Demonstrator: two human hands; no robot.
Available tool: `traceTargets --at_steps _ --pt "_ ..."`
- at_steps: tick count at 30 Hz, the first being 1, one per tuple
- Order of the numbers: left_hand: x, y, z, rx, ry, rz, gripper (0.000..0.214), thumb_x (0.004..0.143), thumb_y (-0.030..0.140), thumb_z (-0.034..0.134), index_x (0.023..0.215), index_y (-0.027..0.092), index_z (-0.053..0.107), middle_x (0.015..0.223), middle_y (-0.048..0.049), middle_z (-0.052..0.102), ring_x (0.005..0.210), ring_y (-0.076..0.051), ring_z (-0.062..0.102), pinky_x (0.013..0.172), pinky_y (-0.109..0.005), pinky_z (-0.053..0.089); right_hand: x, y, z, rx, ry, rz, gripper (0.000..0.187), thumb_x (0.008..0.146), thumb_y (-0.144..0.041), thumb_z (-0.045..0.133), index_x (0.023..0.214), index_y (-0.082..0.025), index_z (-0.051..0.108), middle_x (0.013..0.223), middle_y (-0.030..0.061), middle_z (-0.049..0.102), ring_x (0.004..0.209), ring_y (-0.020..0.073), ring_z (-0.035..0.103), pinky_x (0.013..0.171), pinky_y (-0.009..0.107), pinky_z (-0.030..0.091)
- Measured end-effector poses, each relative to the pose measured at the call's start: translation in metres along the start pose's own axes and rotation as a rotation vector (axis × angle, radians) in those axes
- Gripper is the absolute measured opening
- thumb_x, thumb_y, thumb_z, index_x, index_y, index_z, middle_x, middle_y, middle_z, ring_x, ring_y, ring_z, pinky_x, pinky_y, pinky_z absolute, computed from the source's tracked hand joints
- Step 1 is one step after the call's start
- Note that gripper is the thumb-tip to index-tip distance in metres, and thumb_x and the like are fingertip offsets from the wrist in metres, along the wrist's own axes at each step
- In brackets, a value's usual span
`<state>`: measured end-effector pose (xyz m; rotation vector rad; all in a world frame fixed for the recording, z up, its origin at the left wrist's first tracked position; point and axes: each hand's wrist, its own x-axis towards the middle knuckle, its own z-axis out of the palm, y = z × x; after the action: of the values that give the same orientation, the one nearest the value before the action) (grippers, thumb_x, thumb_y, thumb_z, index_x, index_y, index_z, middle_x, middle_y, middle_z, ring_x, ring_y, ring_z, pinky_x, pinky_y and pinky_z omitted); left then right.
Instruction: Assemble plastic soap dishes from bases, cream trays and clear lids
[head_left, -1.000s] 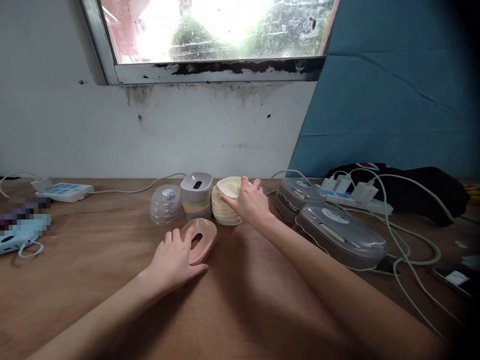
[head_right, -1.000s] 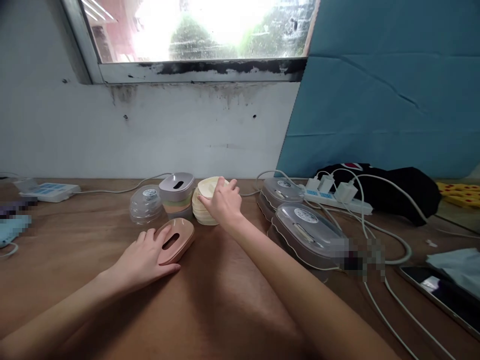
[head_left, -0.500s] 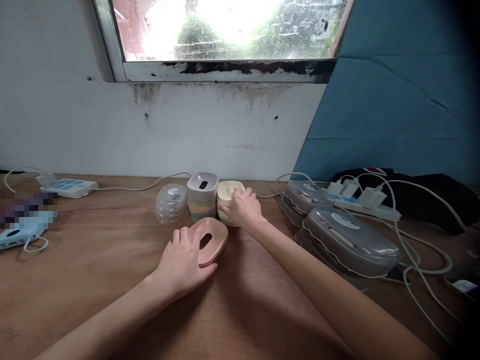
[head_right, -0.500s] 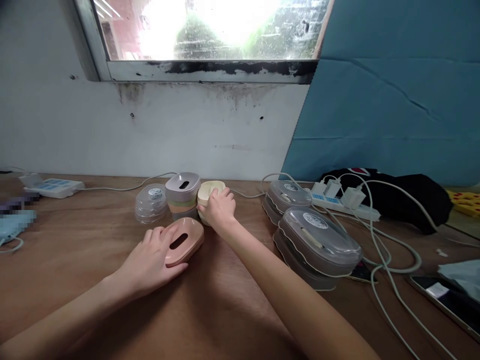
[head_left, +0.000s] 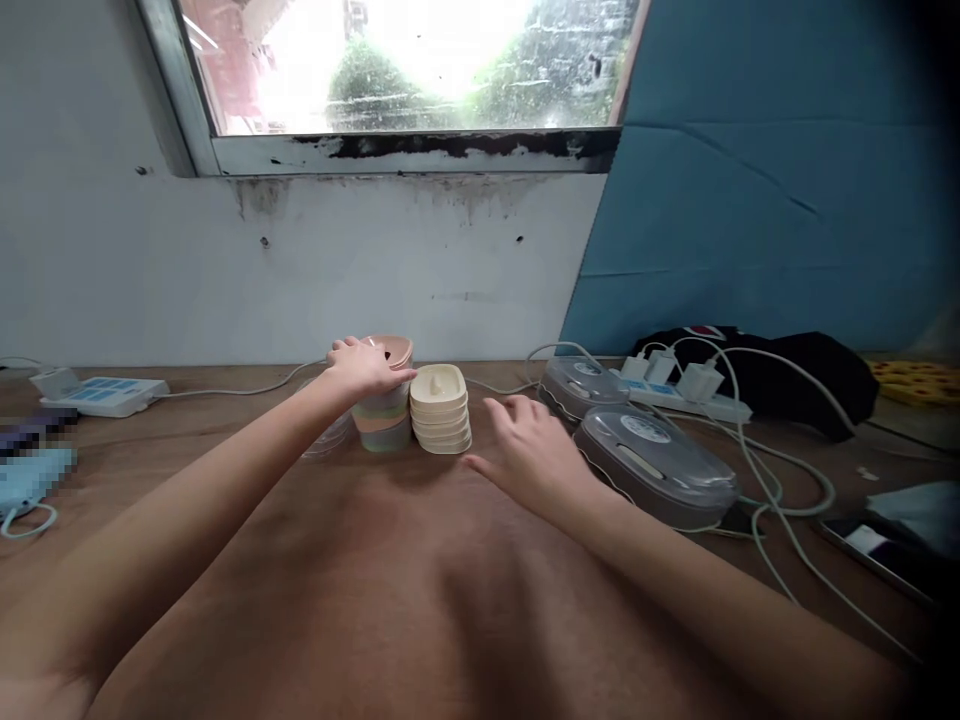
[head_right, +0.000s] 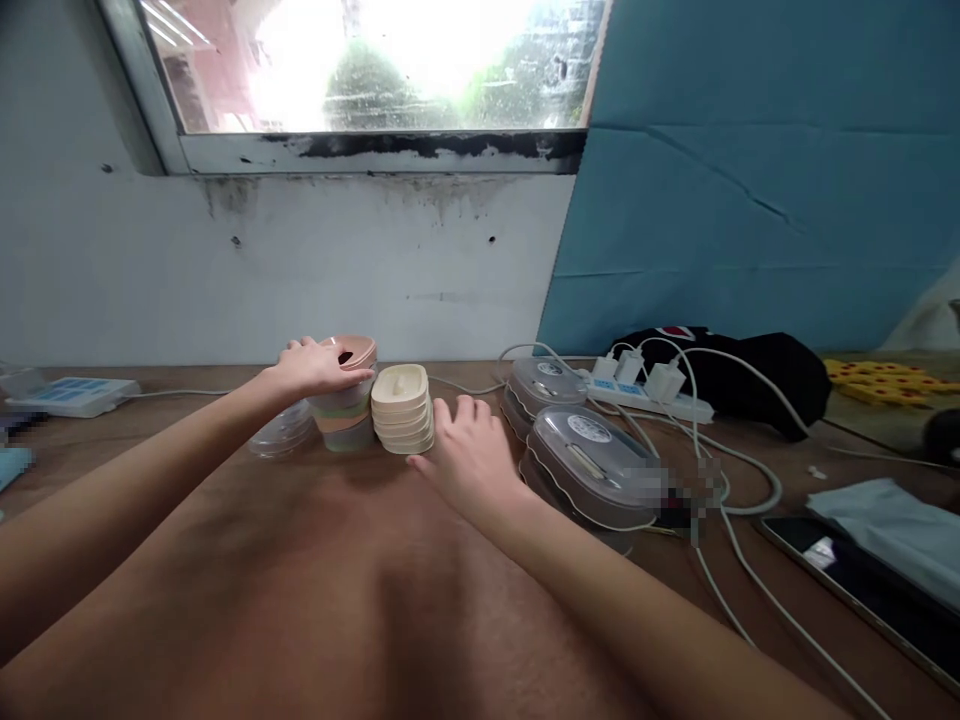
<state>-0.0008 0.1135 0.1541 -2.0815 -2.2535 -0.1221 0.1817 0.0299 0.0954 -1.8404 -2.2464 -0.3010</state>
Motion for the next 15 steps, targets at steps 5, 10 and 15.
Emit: traceTargets --at_steps 5,10,15 --pt "0.004 -0.008 0.008 0.056 0.017 0.028 0.098 0.059 0.078 0.047 0.129 0.010 0.041 0.120 -0.0265 0.046 0.107 -0.043 0.045 0.082 -0.046 0.040 -0.039 0.068 -0.022 -0.265 -0.105 0.310 0.072 0.076 -0.056 0.053 0.125 -0.004 0.044 0.108 0.0295 0.052 0.099 0.0429 0.051 0.072 0.047 0.041" --pt "-0.008 -0.001 0.003 0.091 0.196 0.137 0.091 0.065 0.078 0.040 0.125 0.010 0.044 0.119 -0.0257 0.046 0.112 -0.044 0.040 0.087 -0.051 0.036 -0.059 0.116 -0.016 -0.177 -0.184 0.492 0.071 0.078 -0.058 0.047 0.127 -0.007 0.041 0.104 0.0271 0.053 0.089 0.0389 0.059 0.066 0.042 0.043" --pt "-0.059 0.028 0.011 -0.101 0.282 0.666 0.081 0.071 0.066 0.050 0.131 0.014 0.036 0.135 -0.0189 0.034 0.126 -0.034 0.028 0.100 -0.046 0.027 -0.070 0.102 -0.005 0.091 -0.043 0.210 0.073 0.065 -0.047 0.063 0.128 -0.017 0.040 0.113 0.0178 0.048 0.092 0.0337 0.057 0.074 0.043 0.046"
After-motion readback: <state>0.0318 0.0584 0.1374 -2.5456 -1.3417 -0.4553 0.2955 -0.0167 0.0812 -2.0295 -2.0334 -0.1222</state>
